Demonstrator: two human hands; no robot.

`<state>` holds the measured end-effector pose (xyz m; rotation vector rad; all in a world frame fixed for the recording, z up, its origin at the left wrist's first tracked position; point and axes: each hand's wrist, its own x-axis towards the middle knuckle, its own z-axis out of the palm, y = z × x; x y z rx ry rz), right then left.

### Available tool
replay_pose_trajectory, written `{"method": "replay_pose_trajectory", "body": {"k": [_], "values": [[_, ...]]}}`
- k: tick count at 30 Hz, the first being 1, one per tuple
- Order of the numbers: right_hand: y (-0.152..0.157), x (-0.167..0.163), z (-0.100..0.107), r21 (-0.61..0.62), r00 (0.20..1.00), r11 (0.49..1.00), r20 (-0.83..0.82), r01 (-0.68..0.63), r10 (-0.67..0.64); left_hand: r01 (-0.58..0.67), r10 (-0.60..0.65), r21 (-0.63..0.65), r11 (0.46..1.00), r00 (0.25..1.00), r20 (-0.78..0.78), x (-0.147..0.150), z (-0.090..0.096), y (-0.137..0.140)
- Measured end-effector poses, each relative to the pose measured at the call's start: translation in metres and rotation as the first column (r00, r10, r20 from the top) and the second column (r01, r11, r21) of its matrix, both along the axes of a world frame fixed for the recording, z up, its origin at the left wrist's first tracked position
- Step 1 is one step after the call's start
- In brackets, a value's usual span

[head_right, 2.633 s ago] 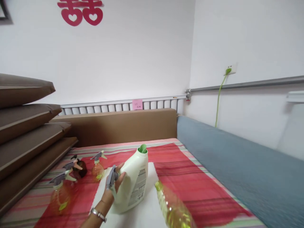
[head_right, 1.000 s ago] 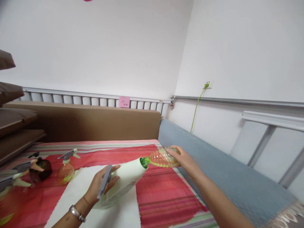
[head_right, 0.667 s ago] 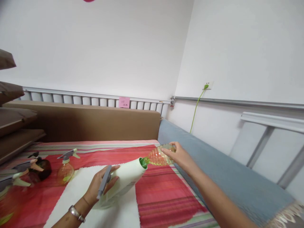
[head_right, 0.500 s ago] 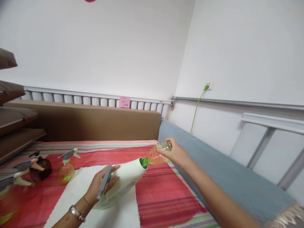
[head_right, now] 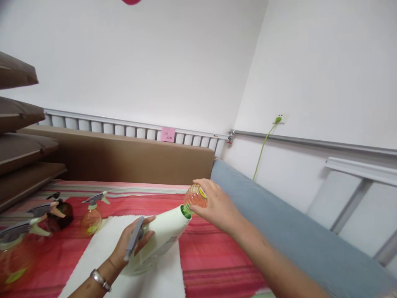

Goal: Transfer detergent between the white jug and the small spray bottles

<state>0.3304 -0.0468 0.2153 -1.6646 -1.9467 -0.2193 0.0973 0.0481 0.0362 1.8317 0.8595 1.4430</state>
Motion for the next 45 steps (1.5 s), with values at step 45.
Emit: {"method": "replay_pose_trajectory", "body": {"k": [45], "values": [[0.031,-0.047,-0.008,-0.046,0.846,0.989,-0.514,0.139,-0.142,0.176,-0.133,-0.218,0.96,0.971,0.197,-0.079,-0.048,0.005]]}}
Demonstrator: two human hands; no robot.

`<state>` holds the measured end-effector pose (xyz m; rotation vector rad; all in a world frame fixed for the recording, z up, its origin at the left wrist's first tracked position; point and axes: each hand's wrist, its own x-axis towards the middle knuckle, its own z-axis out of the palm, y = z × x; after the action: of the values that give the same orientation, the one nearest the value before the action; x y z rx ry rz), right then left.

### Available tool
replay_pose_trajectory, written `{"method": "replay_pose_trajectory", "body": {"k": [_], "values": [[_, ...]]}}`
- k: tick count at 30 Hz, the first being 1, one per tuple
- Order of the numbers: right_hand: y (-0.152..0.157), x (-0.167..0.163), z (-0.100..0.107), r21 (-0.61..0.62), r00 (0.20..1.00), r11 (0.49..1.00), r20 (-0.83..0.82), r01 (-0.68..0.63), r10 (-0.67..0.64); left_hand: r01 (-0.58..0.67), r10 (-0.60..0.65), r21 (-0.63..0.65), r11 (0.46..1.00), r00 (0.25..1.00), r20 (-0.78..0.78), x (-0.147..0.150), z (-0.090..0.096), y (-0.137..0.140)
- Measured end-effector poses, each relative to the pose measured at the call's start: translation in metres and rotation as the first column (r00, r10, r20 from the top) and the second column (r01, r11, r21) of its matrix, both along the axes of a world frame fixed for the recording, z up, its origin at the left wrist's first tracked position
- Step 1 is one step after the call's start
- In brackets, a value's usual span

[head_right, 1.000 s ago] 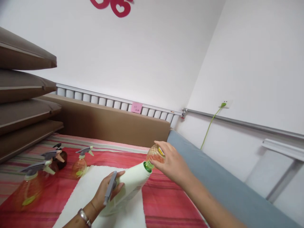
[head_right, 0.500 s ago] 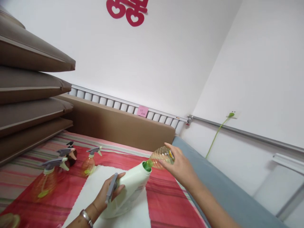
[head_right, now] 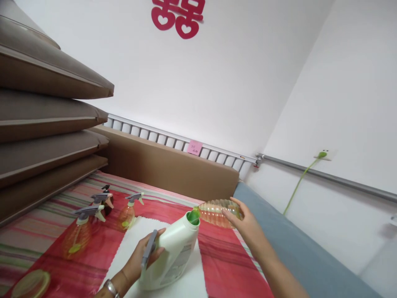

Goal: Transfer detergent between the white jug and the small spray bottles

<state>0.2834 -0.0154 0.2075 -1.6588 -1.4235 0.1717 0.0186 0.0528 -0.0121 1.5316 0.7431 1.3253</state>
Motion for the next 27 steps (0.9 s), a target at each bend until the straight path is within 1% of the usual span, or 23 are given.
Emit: {"method": "replay_pose_trajectory", "body": {"k": [7,12,15,17,18,20,21,22,23,24,25,26,27], "values": [[-0.007,-0.002,0.005,0.033,0.994,0.999,-0.104,-0.04,0.043,-0.027,0.03,0.03,0.999,0.995,-0.093,-0.003,0.012,-0.009],[-0.008,-0.001,0.001,0.082,0.967,0.995,-0.243,-0.05,0.069,-0.046,0.051,0.046,0.998,0.992,-0.118,-0.005,0.013,-0.009],[-0.013,0.002,-0.008,0.111,0.914,0.992,-0.395,-0.054,0.094,-0.043,0.047,0.041,0.998,0.995,-0.084,-0.007,0.012,-0.006],[-0.021,0.002,-0.024,0.141,0.842,0.988,-0.524,-0.06,0.126,-0.059,0.06,0.019,0.998,0.997,-0.042,-0.008,0.011,-0.004],[-0.026,-0.001,-0.037,0.153,0.803,0.986,-0.579,-0.066,0.143,-0.077,0.077,0.005,0.997,0.997,-0.016,-0.008,0.012,-0.003],[-0.038,-0.01,-0.07,0.162,0.693,0.981,-0.696,-0.102,0.187,-0.129,0.131,-0.039,0.991,0.99,0.051,-0.01,0.014,-0.001],[-0.044,-0.015,-0.091,0.153,0.619,0.979,-0.759,-0.133,0.203,-0.156,0.163,-0.076,0.985,0.983,0.09,-0.011,0.016,-0.002],[-0.051,-0.022,-0.114,0.161,0.403,0.964,-0.884,-0.212,0.236,-0.175,0.19,-0.121,0.977,0.973,0.129,-0.013,0.018,-0.003],[-0.058,-0.029,-0.137,0.173,0.2,0.944,-0.951,-0.28,0.234,-0.183,0.211,-0.166,0.969,0.962,0.172,-0.015,0.021,-0.005],[-0.065,-0.036,-0.159,0.171,0.055,0.927,-0.978,-0.333,0.2,-0.184,0.228,-0.202,0.962,0.949,0.217,-0.018,0.025,-0.007],[-0.072,-0.043,-0.18,0.155,-0.049,0.896,-0.988,-0.416,0.148,-0.177,0.236,-0.23,0.957,0.935,0.264,-0.021,0.029,-0.01],[-0.078,-0.05,-0.199,0.147,-0.118,0.858,-0.988,-0.492,0.101,-0.159,0.24,-0.26,0.952,0.917,0.318,-0.024,0.033,-0.013],[-0.084,-0.057,-0.215,0.138,-0.16,0.822,-0.985,-0.552,0.058,-0.138,0.246,-0.295,0.945,0.896,0.369,-0.028,0.036,-0.016]]}}
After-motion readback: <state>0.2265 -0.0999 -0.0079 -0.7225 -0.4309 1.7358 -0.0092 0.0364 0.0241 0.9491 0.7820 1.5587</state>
